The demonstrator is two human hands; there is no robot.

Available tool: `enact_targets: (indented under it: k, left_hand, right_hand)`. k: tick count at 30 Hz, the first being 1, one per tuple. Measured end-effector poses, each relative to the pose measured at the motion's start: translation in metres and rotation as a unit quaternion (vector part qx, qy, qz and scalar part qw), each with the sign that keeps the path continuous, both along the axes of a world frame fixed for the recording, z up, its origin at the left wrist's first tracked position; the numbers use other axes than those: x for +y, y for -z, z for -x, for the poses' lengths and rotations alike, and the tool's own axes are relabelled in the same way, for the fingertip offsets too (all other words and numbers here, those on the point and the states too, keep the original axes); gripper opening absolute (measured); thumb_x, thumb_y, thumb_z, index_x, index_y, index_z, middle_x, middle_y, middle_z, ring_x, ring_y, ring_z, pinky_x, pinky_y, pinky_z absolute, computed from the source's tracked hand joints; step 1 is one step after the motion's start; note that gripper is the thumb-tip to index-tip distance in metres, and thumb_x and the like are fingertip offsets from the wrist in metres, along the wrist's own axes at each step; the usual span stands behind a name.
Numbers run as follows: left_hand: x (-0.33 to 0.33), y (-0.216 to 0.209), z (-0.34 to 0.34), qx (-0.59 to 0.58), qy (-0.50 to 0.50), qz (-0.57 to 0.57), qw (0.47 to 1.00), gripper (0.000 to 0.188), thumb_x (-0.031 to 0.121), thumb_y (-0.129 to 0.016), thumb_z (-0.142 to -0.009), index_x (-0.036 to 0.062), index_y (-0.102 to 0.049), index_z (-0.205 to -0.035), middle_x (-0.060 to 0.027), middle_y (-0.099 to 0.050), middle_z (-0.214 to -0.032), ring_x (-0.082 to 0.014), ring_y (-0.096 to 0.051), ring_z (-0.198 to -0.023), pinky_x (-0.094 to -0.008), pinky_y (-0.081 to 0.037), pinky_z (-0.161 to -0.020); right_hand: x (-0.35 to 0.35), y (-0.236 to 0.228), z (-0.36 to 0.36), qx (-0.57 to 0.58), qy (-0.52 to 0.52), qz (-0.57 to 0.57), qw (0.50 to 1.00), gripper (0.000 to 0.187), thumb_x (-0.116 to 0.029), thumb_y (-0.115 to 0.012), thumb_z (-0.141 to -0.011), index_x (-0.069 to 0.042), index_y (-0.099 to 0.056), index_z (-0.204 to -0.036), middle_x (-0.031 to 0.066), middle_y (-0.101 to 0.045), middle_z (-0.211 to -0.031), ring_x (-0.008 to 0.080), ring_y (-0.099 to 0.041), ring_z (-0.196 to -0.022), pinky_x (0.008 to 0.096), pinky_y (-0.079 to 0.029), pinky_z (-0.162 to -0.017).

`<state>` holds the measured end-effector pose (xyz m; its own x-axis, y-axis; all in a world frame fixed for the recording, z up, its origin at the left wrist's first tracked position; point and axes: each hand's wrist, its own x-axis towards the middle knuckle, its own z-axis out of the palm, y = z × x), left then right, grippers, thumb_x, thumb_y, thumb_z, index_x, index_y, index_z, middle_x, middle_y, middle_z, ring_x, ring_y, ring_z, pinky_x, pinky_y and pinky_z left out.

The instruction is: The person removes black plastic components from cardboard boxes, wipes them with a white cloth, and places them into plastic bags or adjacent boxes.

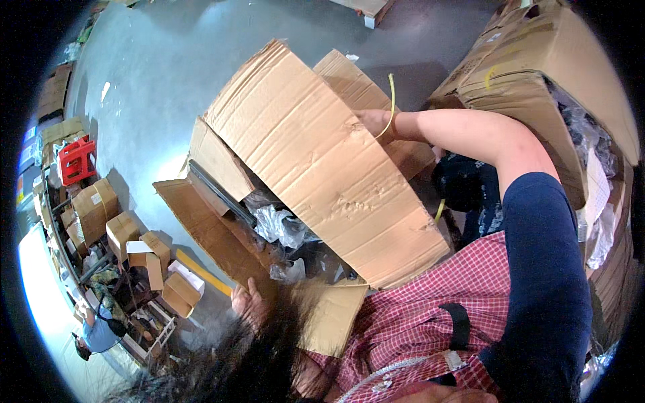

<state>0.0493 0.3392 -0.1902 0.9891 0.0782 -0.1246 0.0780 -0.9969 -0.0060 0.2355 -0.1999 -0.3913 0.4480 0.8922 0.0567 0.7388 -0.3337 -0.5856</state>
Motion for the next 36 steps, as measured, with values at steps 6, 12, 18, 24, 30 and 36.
enact_targets:
  k: [6,12,18,24,30,36]
  left_hand:
    - [-0.014,-0.01,-0.001,-0.017,0.011,0.045,0.999,0.049,0.04,-0.064,-0.092,-0.0016,-0.06,-0.067,-0.0181,-0.061,-0.062,-0.0323,-0.059,-0.056,-0.0466,-0.042,-0.055]
    - [-0.025,-0.016,-0.005,0.007,-0.005,0.004,1.0,0.045,0.041,-0.062,-0.093,-0.0037,-0.067,-0.088,-0.0217,-0.069,-0.089,-0.0364,-0.066,-0.082,-0.0454,-0.05,-0.072]
    - [-0.002,-0.004,-0.006,0.085,-0.03,-0.031,0.995,0.051,0.045,-0.058,-0.095,-0.0051,-0.067,-0.095,-0.023,-0.069,-0.096,-0.0374,-0.065,-0.085,-0.0476,-0.049,-0.073]
    - [-0.005,-0.007,-0.006,-0.006,0.012,-0.025,1.0,0.048,0.037,-0.062,-0.093,-0.0043,-0.062,-0.07,-0.0233,-0.058,-0.069,-0.0385,-0.059,-0.067,-0.0485,-0.043,-0.062]
    - [-0.051,-0.035,-0.02,0.009,0.006,-0.025,1.0,0.054,0.033,-0.066,-0.091,-0.0043,-0.048,-0.058,-0.0219,-0.053,-0.062,-0.0391,-0.054,-0.061,-0.0489,-0.039,-0.059]
    - [-0.038,-0.017,-0.011,-0.04,-0.056,-0.034,0.997,0.055,0.037,-0.065,-0.091,-0.0057,-0.051,-0.06,-0.0238,-0.057,-0.066,-0.0415,-0.057,-0.066,-0.0502,-0.041,-0.062]
  right_hand:
    - [0.025,-0.083,-0.017,-0.203,-0.025,0.535,0.82,0.042,-0.031,-0.052,-0.097,-0.01,-0.056,-0.133,0.0087,-0.057,-0.129,0.0217,-0.053,-0.118,0.0564,-0.033,-0.107]
    - [-0.055,-0.083,-0.024,-0.179,0.091,0.65,0.733,0.026,-0.029,-0.059,-0.09,-0.01,-0.073,-0.101,0.0047,-0.07,-0.093,0.0241,-0.065,-0.092,0.0562,-0.039,-0.095]
    - [-0.033,-0.001,-0.012,-0.01,0.325,0.458,0.827,0.026,-0.02,-0.056,-0.09,-0.008,-0.072,-0.107,0.0102,-0.063,-0.115,0.0269,-0.061,-0.107,0.0431,-0.045,-0.091]
    - [0.031,0.032,0.023,0.251,0.735,0.048,0.628,0.044,-0.021,-0.058,-0.093,0.001,-0.055,-0.131,0.018,-0.062,-0.124,0.03,-0.06,-0.11,0.0484,-0.05,-0.089]
    - [0.001,0.05,0.053,0.515,0.569,-0.597,0.234,0.042,0.003,-0.045,-0.088,-0.006,-0.056,-0.127,0.0118,-0.063,-0.117,0.0248,-0.061,-0.105,0.0397,-0.053,-0.087]
    - [0.02,0.064,0.033,0.478,0.598,-0.595,0.244,0.038,-0.002,-0.052,-0.086,-0.003,-0.057,-0.124,0.0106,-0.062,-0.12,0.0258,-0.062,-0.103,0.0424,-0.055,-0.084]
